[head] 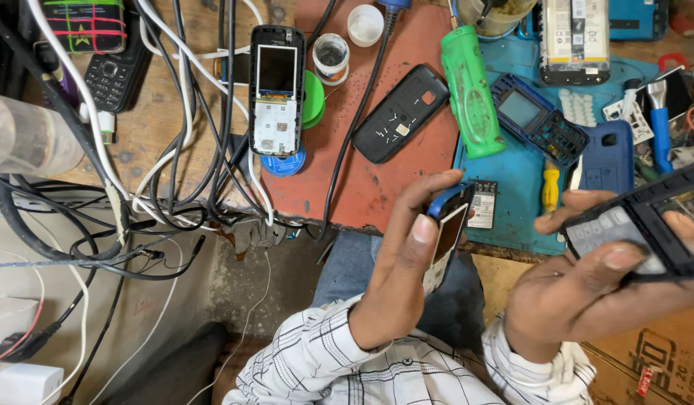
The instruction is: The person repairs a blue feature phone at a cluttered workbench. They unscrew the back cover with a yellow screwdriver, remove the battery, wipe the inside of the phone with a cloth, reinsert the battery and cover, and tighten the screws with the screwdriver.
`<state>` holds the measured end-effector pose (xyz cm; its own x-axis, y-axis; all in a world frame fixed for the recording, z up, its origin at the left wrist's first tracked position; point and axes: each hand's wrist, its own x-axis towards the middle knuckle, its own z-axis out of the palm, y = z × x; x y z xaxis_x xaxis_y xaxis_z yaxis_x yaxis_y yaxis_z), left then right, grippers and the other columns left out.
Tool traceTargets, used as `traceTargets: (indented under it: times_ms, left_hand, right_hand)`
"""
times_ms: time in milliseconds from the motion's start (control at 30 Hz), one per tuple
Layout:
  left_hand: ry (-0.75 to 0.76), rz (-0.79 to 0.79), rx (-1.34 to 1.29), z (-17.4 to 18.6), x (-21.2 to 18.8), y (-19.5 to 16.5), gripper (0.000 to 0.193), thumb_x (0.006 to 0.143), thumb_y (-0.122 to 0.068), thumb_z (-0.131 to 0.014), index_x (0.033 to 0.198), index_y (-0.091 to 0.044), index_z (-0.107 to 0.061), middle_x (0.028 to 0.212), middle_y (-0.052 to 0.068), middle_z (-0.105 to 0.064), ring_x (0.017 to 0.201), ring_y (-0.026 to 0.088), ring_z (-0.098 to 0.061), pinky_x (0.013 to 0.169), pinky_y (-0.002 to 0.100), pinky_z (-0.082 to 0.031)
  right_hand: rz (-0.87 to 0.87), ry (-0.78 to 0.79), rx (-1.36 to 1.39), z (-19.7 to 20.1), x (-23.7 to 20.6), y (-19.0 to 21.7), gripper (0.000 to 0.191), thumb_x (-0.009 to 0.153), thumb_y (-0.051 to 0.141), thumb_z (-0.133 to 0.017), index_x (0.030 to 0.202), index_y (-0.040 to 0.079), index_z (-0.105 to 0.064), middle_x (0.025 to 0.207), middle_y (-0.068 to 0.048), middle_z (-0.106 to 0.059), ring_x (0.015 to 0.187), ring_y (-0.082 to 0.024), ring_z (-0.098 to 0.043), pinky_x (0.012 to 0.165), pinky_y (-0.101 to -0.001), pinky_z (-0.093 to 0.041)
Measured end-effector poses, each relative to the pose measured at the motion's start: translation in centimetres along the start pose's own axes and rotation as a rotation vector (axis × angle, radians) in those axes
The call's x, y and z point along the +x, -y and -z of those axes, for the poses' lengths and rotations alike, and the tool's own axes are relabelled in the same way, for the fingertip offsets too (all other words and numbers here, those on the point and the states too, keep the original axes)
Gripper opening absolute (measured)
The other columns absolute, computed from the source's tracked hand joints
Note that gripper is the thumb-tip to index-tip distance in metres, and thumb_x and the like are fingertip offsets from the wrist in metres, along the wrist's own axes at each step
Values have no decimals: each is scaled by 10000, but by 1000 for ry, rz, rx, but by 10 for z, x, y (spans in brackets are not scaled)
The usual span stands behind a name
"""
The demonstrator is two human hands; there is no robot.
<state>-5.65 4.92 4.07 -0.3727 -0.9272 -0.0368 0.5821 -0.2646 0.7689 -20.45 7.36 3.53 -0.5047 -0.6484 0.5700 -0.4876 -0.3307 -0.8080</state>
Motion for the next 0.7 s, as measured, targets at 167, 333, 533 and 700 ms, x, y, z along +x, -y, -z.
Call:
traceTargets:
  times_ms: [167, 333, 533, 700]
  left_hand:
    - [-5, -17, 356, -11, -2, 13, 562, 1185, -439, -336, 1534, -18, -465, 1382, 154, -531, 1255, 175, -485, 1117, 314, -385]
    - [91, 34, 128, -6, -6, 9, 566, 1188, -447, -322, 1512, -4, -459, 1363, 167, -568, 1241, 195, -550, 1070, 306, -436]
    - [115, 387, -632, 6, -14, -8, 587, 1197, -493, -325, 1602, -71, -371, 1232, 184, -634, 967, 230, -682, 831, 381, -589]
    - [122, 437, -673, 5, -21, -24, 644, 1175, -514, -312, 1657, -88, -347, 1221, 190, -628, 1034, 240, -685, 871, 403, -597]
  right_hand:
    - [254, -71, -108, -38, 19, -9, 402, 1212, 339, -449, 1433, 48, -282, 1278, -203, -527, 859, -267, -643, 705, -346, -560]
    - [211, -16, -104, -46, 62, -15, 403, 1205, 362, -439, 1417, 41, -320, 1214, -203, -577, 815, -232, -607, 704, -327, -541]
    - [-281, -49, 96, -22, 85, -9, 421, 1188, 413, -443, 1399, 48, -430, 1170, -191, -602, 774, -222, -587, 671, -316, -488]
    - [-379, -47, 302, 7, 47, -2, 459, 1174, 456, -446, 1384, 55, -522, 1133, -181, -623, 740, -214, -570, 643, -308, -444]
